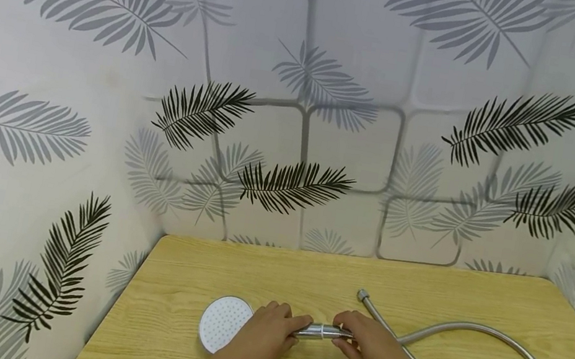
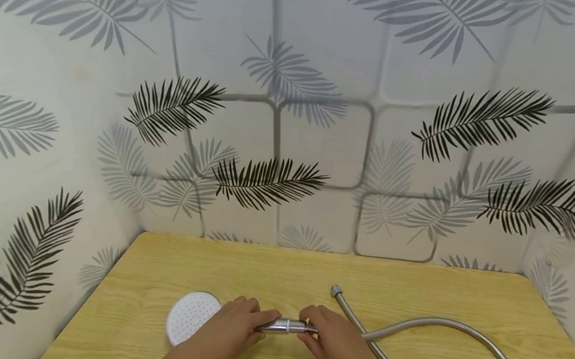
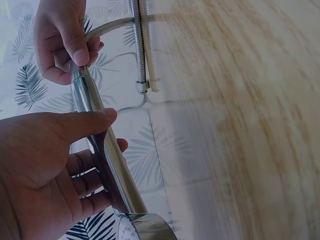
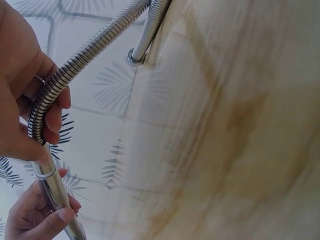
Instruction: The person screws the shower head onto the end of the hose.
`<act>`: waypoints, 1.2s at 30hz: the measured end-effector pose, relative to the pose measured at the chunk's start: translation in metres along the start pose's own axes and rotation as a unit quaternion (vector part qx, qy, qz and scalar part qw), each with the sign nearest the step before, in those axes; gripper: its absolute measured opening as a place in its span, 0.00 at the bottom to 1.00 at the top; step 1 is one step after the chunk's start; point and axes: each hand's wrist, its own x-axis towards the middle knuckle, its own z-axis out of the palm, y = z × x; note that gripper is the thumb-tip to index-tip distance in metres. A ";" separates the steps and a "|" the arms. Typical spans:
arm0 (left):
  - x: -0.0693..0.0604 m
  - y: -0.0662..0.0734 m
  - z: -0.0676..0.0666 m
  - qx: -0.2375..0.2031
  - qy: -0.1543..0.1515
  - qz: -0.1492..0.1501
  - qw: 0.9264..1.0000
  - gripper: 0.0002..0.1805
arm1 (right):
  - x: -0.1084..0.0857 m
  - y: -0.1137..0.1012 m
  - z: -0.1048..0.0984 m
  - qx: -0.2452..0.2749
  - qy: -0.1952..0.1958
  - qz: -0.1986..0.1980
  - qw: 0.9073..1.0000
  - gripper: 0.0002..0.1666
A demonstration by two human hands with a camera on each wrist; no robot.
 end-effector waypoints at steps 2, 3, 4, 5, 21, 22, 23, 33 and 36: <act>0.000 0.000 0.000 -0.002 -0.002 -0.002 1.000 0.20 | 0.000 0.000 0.000 0.001 -0.001 0.002 1.000 0.14; 0.000 0.000 0.000 -0.002 -0.003 -0.003 1.000 0.20 | 0.000 -0.001 -0.001 0.002 -0.002 0.002 1.000 0.13; 0.000 0.000 0.000 -0.002 -0.003 -0.003 1.000 0.20 | 0.000 -0.001 -0.001 0.003 -0.003 0.002 1.000 0.13; 0.000 0.000 0.000 -0.003 -0.003 -0.003 1.000 0.20 | 0.000 -0.001 -0.001 0.005 -0.004 0.002 1.000 0.12; 0.000 -0.001 -0.001 -0.006 -0.005 0.002 1.000 0.20 | 0.001 -0.004 -0.003 0.001 -0.033 0.042 0.999 0.10; 0.001 -0.001 -0.001 -0.006 -0.006 0.002 1.000 0.20 | 0.001 -0.004 -0.003 0.001 -0.033 0.044 0.998 0.10; 0.000 0.000 -0.001 -0.007 -0.007 0.001 1.000 0.20 | 0.001 -0.004 -0.002 0.000 -0.033 0.047 0.998 0.10; 0.000 0.001 -0.001 -0.018 -0.018 -0.008 1.000 0.20 | -0.001 -0.003 -0.001 0.017 -0.057 0.084 0.995 0.19; 0.000 0.001 -0.001 -0.019 -0.015 -0.008 1.000 0.20 | -0.001 -0.003 0.001 0.005 -0.045 0.060 0.997 0.17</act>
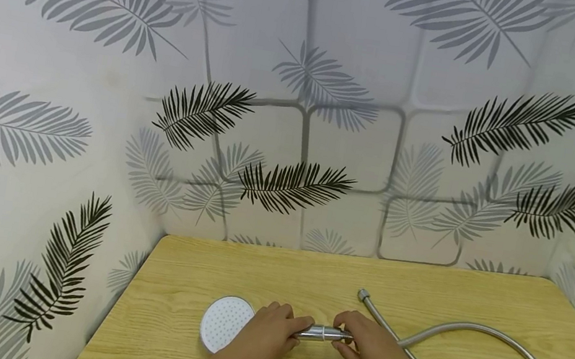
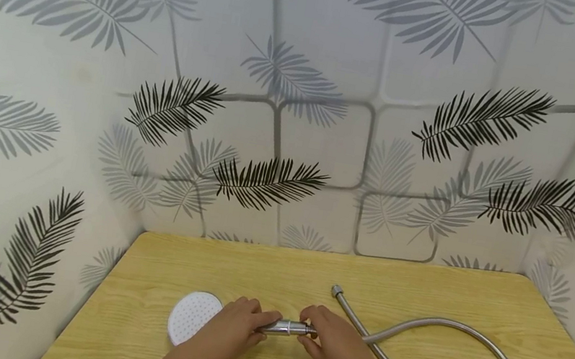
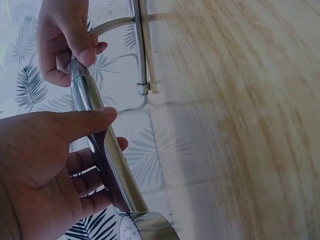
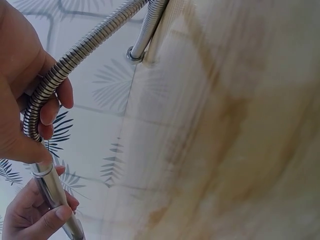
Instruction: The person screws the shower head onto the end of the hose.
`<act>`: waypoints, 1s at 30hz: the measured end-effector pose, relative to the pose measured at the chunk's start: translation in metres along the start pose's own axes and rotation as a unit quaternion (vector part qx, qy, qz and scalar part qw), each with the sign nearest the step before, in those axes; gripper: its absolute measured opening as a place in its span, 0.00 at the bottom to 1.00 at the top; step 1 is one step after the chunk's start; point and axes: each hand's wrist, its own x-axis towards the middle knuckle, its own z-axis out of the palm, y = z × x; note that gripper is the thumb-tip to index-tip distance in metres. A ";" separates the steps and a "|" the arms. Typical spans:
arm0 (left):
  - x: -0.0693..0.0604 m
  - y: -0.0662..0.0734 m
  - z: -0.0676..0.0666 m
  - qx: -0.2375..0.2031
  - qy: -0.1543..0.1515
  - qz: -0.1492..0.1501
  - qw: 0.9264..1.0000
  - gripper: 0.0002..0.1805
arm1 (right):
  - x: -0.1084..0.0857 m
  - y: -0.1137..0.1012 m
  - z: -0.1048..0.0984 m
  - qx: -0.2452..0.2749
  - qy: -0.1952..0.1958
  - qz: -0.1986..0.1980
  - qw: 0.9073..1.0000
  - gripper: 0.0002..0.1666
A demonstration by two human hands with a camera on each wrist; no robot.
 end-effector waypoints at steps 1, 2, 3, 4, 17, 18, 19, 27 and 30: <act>0.000 0.000 0.000 0.000 0.000 0.001 1.000 0.20 | 0.000 0.000 0.000 -0.003 0.005 -0.008 1.000 0.17; 0.000 0.000 0.000 0.000 0.000 0.001 1.000 0.20 | 0.000 0.001 0.001 -0.005 0.009 -0.014 1.000 0.17; 0.000 0.000 0.001 0.000 -0.002 0.001 1.000 0.20 | 0.000 0.001 0.001 -0.006 0.010 -0.019 1.000 0.17; 0.000 0.000 0.001 -0.001 -0.003 0.001 1.000 0.20 | 0.000 0.001 0.001 -0.008 0.011 -0.022 1.000 0.16; 0.000 0.001 0.000 0.001 0.004 0.017 1.000 0.18 | -0.001 0.001 0.000 -0.019 0.015 -0.031 0.999 0.11; 0.000 0.002 0.000 0.001 0.002 0.015 1.000 0.19 | -0.001 0.001 0.001 -0.019 0.014 -0.031 0.999 0.11; 0.000 0.002 0.000 0.000 -0.002 0.012 1.000 0.19 | -0.001 0.000 0.001 -0.018 0.013 -0.031 0.999 0.10; -0.001 0.003 0.000 -0.003 -0.008 0.004 1.000 0.19 | -0.002 -0.003 0.001 -0.010 -0.009 -0.017 1.000 0.11; -0.001 0.002 0.000 0.000 -0.003 0.007 1.000 0.20 | -0.001 -0.003 0.001 -0.003 -0.029 0.000 1.000 0.11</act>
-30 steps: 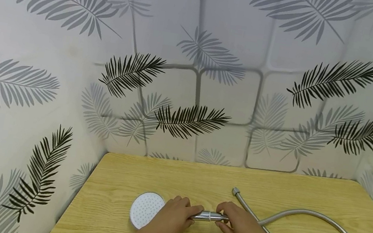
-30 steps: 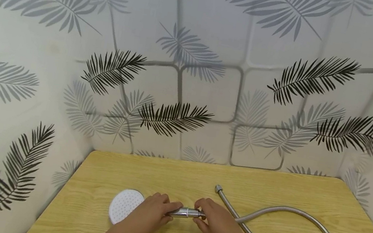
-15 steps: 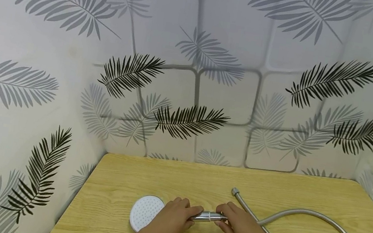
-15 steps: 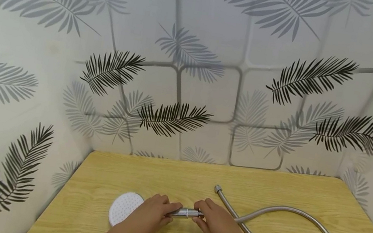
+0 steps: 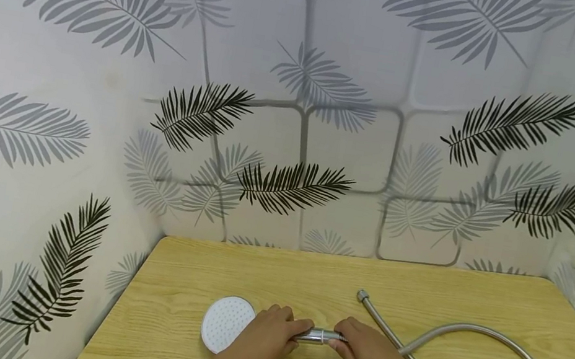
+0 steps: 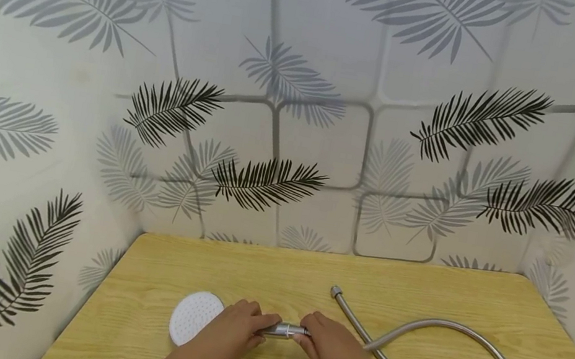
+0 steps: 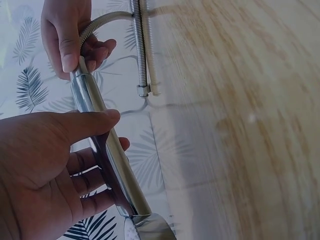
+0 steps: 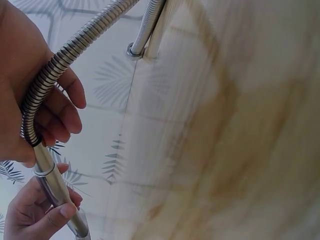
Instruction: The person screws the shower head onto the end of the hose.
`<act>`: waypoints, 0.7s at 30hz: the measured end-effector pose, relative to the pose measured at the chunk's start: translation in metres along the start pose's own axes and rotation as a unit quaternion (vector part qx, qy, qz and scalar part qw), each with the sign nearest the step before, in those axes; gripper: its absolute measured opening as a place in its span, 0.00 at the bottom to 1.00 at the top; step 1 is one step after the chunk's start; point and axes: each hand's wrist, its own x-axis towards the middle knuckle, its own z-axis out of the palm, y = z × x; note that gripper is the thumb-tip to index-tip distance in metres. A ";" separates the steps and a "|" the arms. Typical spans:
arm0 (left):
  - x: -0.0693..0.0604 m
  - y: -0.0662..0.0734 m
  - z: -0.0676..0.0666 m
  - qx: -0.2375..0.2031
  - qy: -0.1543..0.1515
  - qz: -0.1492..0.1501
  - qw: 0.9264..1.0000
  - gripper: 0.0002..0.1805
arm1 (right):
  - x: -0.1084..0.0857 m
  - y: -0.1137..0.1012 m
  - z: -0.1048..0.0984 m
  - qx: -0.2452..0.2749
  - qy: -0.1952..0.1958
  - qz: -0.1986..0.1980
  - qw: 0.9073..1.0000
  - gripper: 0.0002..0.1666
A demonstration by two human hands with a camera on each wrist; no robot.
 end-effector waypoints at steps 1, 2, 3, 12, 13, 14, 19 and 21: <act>0.000 0.000 0.000 0.000 0.001 0.000 1.000 0.20 | 0.000 0.000 0.000 0.003 -0.006 0.004 1.000 0.11; 0.000 0.000 0.000 0.001 0.002 0.001 1.000 0.20 | 0.000 0.000 0.000 0.005 -0.010 0.006 1.000 0.12; 0.000 0.000 0.000 0.003 0.004 0.001 1.000 0.20 | 0.000 0.000 0.000 0.006 -0.013 0.007 1.000 0.12; -0.002 0.002 -0.002 0.018 0.010 0.000 1.000 0.18 | -0.002 0.000 0.001 0.016 0.036 -0.027 0.999 0.15; -0.002 0.002 -0.002 0.020 0.010 0.001 1.000 0.18 | -0.002 0.000 0.001 0.014 0.041 -0.035 0.998 0.15; -0.002 0.003 -0.002 0.021 0.010 0.001 1.000 0.18 | -0.001 0.001 0.001 0.012 0.045 -0.043 0.998 0.15; -0.002 0.003 -0.002 0.018 0.001 -0.001 1.000 0.19 | 0.000 0.000 0.001 0.012 0.061 -0.073 0.995 0.14; -0.002 0.002 -0.002 0.015 -0.005 -0.002 1.000 0.19 | 0.000 0.000 0.002 0.011 0.065 -0.077 0.995 0.14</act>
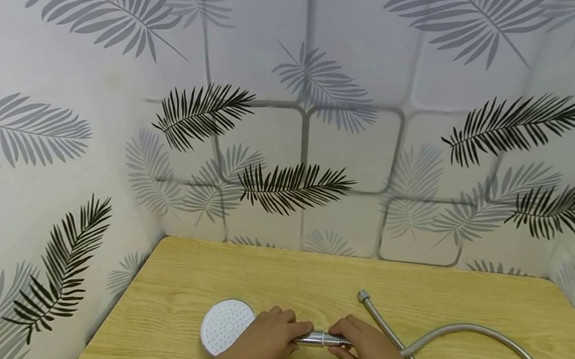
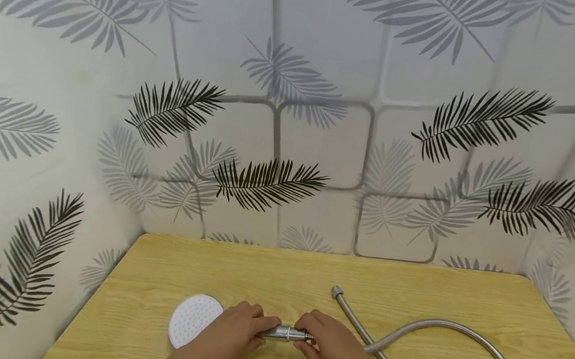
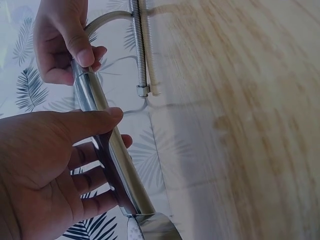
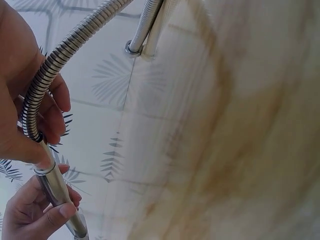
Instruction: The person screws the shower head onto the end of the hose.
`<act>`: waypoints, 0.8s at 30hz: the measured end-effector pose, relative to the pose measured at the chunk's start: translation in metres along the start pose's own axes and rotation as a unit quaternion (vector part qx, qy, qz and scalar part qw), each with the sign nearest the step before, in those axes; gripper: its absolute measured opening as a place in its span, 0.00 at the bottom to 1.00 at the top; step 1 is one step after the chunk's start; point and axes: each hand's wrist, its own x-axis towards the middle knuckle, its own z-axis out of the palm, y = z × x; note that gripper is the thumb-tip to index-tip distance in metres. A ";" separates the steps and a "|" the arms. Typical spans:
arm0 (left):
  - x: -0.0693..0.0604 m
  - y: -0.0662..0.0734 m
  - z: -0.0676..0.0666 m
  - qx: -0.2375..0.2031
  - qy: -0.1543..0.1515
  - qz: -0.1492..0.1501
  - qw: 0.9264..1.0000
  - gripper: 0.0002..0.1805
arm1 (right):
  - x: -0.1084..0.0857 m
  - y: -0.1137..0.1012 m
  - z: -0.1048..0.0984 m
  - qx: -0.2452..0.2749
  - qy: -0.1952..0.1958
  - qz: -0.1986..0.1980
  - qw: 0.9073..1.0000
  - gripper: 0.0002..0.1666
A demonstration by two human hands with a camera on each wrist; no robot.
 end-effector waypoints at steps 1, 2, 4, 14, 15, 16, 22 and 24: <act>0.000 0.000 0.000 -0.003 -0.003 0.000 1.000 0.19 | 0.000 0.000 0.000 -0.001 -0.001 0.001 1.000 0.14; 0.000 -0.001 0.001 -0.005 -0.006 0.000 1.000 0.20 | 0.000 0.000 0.000 -0.002 -0.003 0.003 1.000 0.14; 0.001 -0.002 0.002 -0.010 -0.013 -0.002 1.000 0.20 | 0.000 0.000 0.001 -0.002 -0.011 0.011 1.000 0.13; 0.002 -0.006 0.007 -0.018 -0.013 0.000 1.000 0.22 | -0.002 -0.001 0.002 0.007 -0.006 -0.007 1.000 0.11; 0.002 -0.006 0.007 -0.018 -0.012 0.001 1.000 0.22 | -0.002 -0.001 0.002 0.009 -0.008 -0.005 1.000 0.11; 0.001 -0.006 0.007 -0.017 -0.010 0.003 1.000 0.21 | -0.002 0.000 0.003 0.011 -0.010 -0.003 1.000 0.10; 0.001 -0.006 0.004 -0.017 -0.005 0.010 1.000 0.21 | -0.003 0.001 0.002 0.021 -0.035 0.023 0.999 0.05; 0.001 -0.006 0.003 -0.014 -0.005 0.011 1.000 0.21 | -0.003 0.001 0.002 0.023 -0.044 0.031 0.998 0.06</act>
